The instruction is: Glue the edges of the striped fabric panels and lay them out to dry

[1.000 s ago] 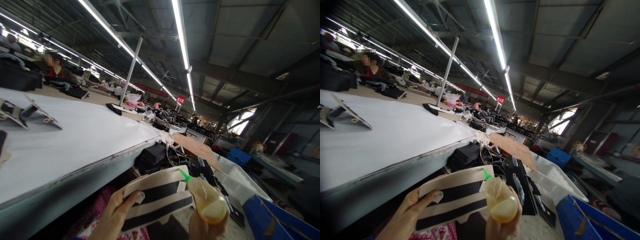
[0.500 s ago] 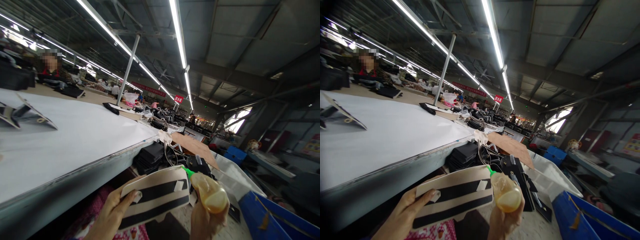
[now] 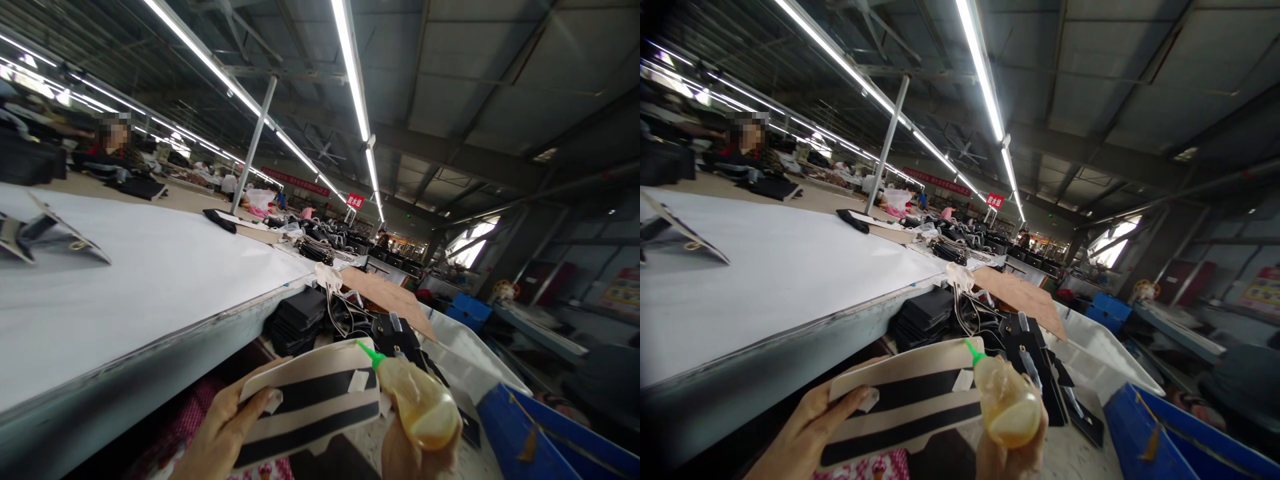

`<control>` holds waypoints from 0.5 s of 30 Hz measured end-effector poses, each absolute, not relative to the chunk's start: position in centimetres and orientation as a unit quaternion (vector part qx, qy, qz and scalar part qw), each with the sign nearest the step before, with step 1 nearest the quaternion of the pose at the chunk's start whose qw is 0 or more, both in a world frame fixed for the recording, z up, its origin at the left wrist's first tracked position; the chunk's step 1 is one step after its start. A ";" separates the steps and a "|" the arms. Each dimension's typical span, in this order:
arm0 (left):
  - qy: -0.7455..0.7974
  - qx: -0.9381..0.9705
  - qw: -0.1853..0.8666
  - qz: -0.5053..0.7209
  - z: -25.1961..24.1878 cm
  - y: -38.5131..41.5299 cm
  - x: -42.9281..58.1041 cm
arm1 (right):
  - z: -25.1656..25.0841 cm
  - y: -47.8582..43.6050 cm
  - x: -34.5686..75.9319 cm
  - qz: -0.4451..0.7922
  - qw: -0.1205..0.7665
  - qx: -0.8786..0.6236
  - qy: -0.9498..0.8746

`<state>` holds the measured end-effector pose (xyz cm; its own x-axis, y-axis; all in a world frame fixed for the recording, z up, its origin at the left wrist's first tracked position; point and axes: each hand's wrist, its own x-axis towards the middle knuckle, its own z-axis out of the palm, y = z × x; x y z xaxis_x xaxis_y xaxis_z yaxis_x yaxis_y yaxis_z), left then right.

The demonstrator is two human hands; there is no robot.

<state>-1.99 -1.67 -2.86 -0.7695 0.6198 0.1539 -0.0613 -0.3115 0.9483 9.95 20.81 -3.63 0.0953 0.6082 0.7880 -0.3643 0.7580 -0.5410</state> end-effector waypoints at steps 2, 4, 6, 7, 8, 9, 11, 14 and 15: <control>0.546 0.263 0.222 0.764 -2.9 -1.7 -2.1 | -3.5 21.0 9.7 0.319 0.759 -0.132 -0.552; 0.544 0.260 0.224 0.766 -3.0 -1.8 -2.1 | -3.2 21.5 9.8 0.303 0.778 -0.159 -0.527; 0.543 0.256 0.222 0.768 -3.1 -1.7 -2.1 | -2.9 21.9 10.2 0.302 0.785 -0.181 -0.510; 0.542 0.257 0.223 0.769 -3.2 -1.7 -2.1 | -2.7 22.0 10.4 0.299 0.787 -0.194 -0.504; 0.538 0.258 0.225 0.770 -3.2 -1.7 -2.1 | -2.6 22.0 10.7 0.295 0.787 -0.208 -0.501; 0.533 0.257 0.227 0.773 -3.3 -1.6 -2.1 | -2.5 21.9 10.9 0.291 0.787 -0.223 -0.496; 0.526 0.251 0.228 0.780 -3.3 -1.6 -2.1 | -2.4 21.7 11.2 0.293 0.789 -0.238 -0.484; 0.533 0.249 0.219 0.779 -3.2 -1.7 -2.3 | -2.4 21.4 11.4 0.325 0.787 -0.226 -0.474; 0.535 0.255 0.222 0.774 -3.2 -1.8 -2.4 | -2.4 21.5 11.3 0.333 0.785 -0.220 -0.474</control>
<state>-2.37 -1.76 -3.23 -0.7713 0.6167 0.1575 -0.0710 -0.3294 0.9415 11.35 21.47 -2.40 0.3299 0.7312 0.5971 -0.3143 0.6815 -0.6609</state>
